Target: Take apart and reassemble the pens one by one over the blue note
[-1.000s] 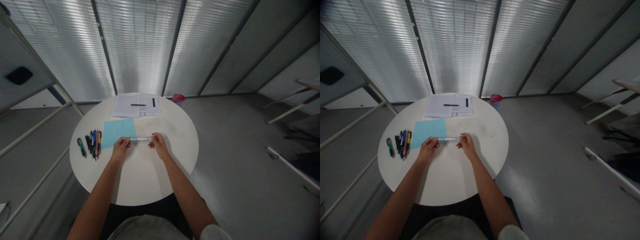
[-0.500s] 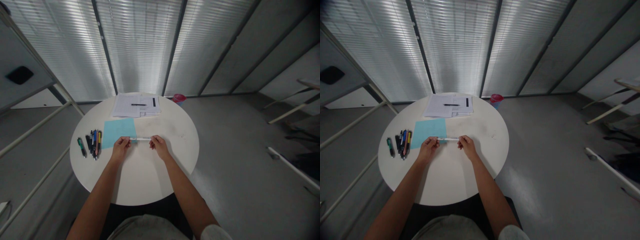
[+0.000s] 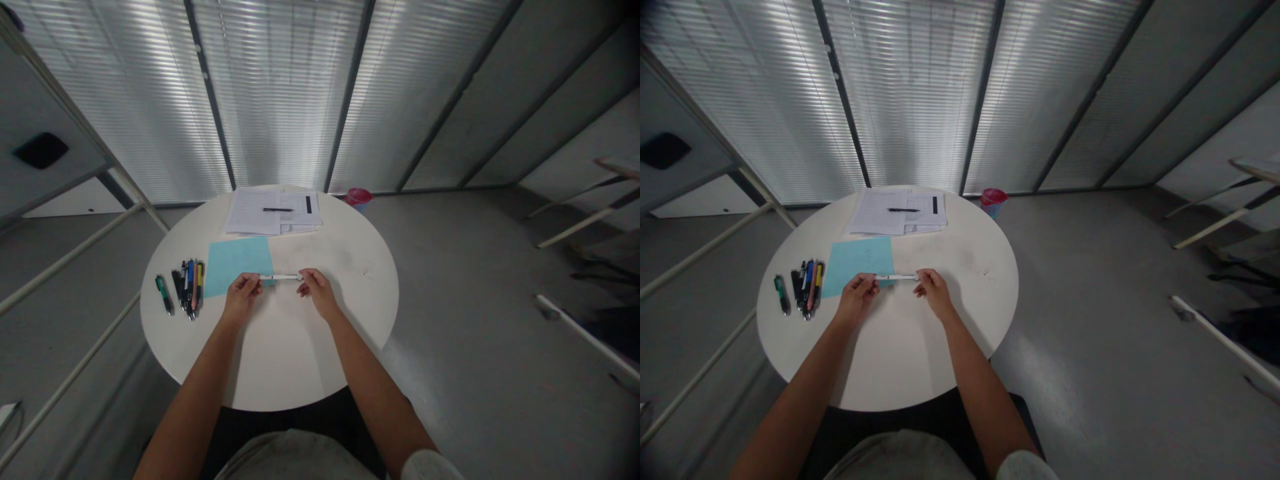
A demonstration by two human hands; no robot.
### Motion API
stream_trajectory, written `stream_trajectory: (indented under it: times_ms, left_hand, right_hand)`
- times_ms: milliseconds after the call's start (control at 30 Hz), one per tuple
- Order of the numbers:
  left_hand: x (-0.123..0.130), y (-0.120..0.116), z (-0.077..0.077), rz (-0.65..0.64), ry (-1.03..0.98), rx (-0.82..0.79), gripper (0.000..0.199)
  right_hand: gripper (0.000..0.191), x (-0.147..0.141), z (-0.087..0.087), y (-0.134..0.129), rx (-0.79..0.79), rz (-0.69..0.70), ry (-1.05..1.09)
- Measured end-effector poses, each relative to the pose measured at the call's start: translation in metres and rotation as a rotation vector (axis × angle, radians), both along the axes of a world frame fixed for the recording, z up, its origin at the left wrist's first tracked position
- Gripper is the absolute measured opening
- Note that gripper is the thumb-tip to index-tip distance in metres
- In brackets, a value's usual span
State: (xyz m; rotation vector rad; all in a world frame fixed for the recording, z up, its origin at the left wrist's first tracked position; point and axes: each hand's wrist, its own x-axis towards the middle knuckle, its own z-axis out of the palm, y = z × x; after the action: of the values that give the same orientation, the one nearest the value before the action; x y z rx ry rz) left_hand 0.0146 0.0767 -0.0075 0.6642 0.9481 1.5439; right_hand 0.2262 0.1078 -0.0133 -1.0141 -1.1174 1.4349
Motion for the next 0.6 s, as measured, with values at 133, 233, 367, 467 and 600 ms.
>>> stream_trajectory:
  times_ms: [133, 233, 367, 467, 600]
  left_hand:
    - [-0.0001, -0.0009, 0.0007, 0.002, 0.006, 0.005, 0.029]
    - [-0.0006, -0.0002, -0.0002, 0.008, 0.006, -0.004, 0.03]
    - [-0.0013, 0.001, -0.0019, 0.01, -0.017, -0.014, 0.029]
    - [-0.0013, 0.0007, -0.0018, 0.001, -0.031, -0.009, 0.028]
    - [-0.0014, 0.0, -0.0013, -0.008, -0.02, 0.006, 0.027]
  right_hand:
    - [0.037, -0.0003, 0.0005, 0.0001, -0.02, 0.027, -0.05]
    - [0.034, -0.0002, 0.0001, -0.0001, -0.013, 0.022, -0.061]
    - [0.034, 0.0001, 0.0013, -0.0006, 0.022, -0.009, -0.023]
    - [0.038, 0.0005, 0.0039, -0.0013, 0.028, -0.014, -0.014]
    - [0.039, 0.0001, 0.0052, -0.0012, -0.014, -0.002, -0.022]
